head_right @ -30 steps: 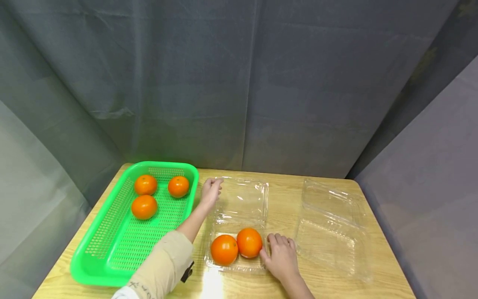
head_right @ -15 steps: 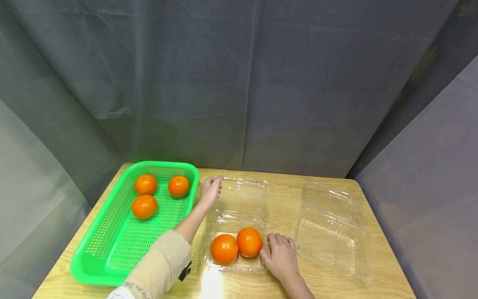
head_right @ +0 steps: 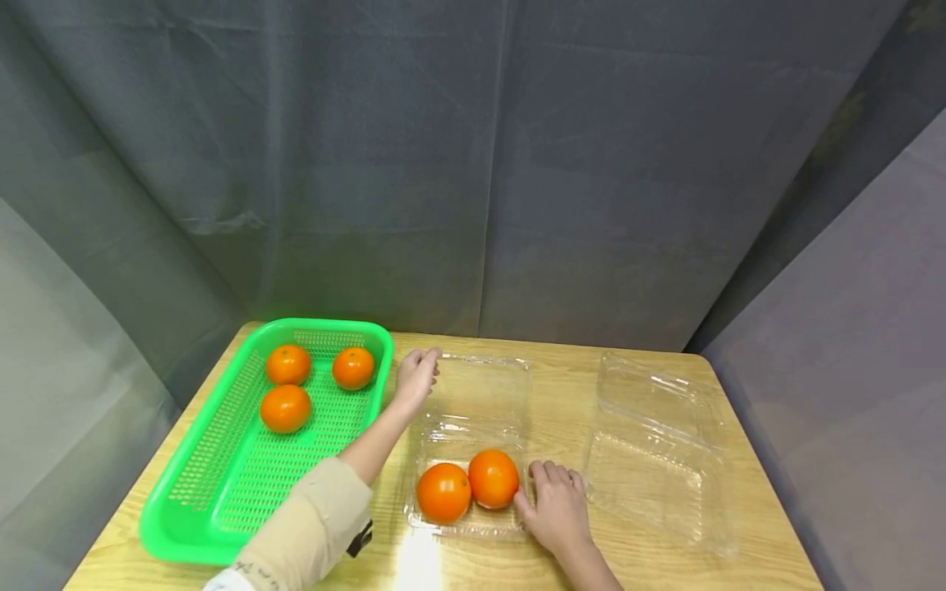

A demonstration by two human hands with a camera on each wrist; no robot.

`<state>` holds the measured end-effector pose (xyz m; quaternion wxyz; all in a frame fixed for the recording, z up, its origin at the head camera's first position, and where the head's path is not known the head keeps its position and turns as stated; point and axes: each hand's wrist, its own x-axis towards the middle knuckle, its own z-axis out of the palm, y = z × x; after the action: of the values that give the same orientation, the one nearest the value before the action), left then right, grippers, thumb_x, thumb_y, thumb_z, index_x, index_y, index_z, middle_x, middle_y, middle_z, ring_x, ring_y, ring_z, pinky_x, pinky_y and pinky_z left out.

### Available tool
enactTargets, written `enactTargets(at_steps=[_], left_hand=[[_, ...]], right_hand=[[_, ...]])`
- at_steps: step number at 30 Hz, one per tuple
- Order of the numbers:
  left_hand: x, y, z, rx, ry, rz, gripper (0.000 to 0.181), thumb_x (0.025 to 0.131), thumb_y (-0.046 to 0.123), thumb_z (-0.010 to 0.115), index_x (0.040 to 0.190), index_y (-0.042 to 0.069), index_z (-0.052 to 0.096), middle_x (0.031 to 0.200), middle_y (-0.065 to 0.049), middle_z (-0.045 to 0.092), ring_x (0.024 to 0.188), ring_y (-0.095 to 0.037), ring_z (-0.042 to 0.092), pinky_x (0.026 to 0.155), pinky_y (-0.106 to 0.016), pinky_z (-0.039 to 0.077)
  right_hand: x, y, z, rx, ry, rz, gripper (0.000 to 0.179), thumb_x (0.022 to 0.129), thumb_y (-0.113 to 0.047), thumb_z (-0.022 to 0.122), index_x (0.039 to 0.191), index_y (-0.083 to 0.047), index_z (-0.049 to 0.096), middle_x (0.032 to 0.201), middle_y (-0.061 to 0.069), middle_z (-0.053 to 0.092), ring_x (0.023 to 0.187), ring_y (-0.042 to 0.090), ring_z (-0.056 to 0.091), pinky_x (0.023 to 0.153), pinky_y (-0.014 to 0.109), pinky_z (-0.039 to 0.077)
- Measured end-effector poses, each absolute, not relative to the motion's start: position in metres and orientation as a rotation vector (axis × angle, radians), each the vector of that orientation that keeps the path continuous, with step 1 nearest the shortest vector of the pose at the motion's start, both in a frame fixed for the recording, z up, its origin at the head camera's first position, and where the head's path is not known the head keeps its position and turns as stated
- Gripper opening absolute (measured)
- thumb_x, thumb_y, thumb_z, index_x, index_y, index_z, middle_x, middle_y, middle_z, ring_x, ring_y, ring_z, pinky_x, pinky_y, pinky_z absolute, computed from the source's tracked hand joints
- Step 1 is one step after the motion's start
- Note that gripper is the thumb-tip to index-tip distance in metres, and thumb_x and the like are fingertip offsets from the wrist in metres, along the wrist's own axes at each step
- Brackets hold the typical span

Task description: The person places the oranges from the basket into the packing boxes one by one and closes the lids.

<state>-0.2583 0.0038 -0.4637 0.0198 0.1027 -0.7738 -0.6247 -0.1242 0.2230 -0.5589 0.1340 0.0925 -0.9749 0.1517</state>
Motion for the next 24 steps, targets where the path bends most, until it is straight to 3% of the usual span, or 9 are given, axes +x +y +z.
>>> enactTargets(at_steps=[4,24], left_hand=[[-0.255,0.004,-0.461,0.322,-2.403,-1.917,0.027,0.085,0.030,0.053,0.066,0.014,0.044,0.062,0.000,0.047,0.049,-0.012,0.035,0.046,-0.025,0.030],[-0.227,-0.005,-0.443,0.174,-2.439,-1.946,0.019,0.085,0.023,0.049,0.072,0.011,0.044,0.065,-0.001,0.044,0.051,-0.014,0.035,0.051,-0.026,0.033]], right_hand=[[-0.124,0.223,-0.559,0.266,-2.830,0.438,0.023,0.074,-0.029,0.065,0.086,-0.013,0.055,0.082,0.000,0.056,0.083,0.024,0.055,0.082,0.047,0.036],[-0.124,0.224,-0.559,0.268,-2.837,0.433,0.024,0.074,-0.029,0.065,0.088,-0.012,0.056,0.083,0.001,0.057,0.085,0.024,0.056,0.083,0.048,0.035]])
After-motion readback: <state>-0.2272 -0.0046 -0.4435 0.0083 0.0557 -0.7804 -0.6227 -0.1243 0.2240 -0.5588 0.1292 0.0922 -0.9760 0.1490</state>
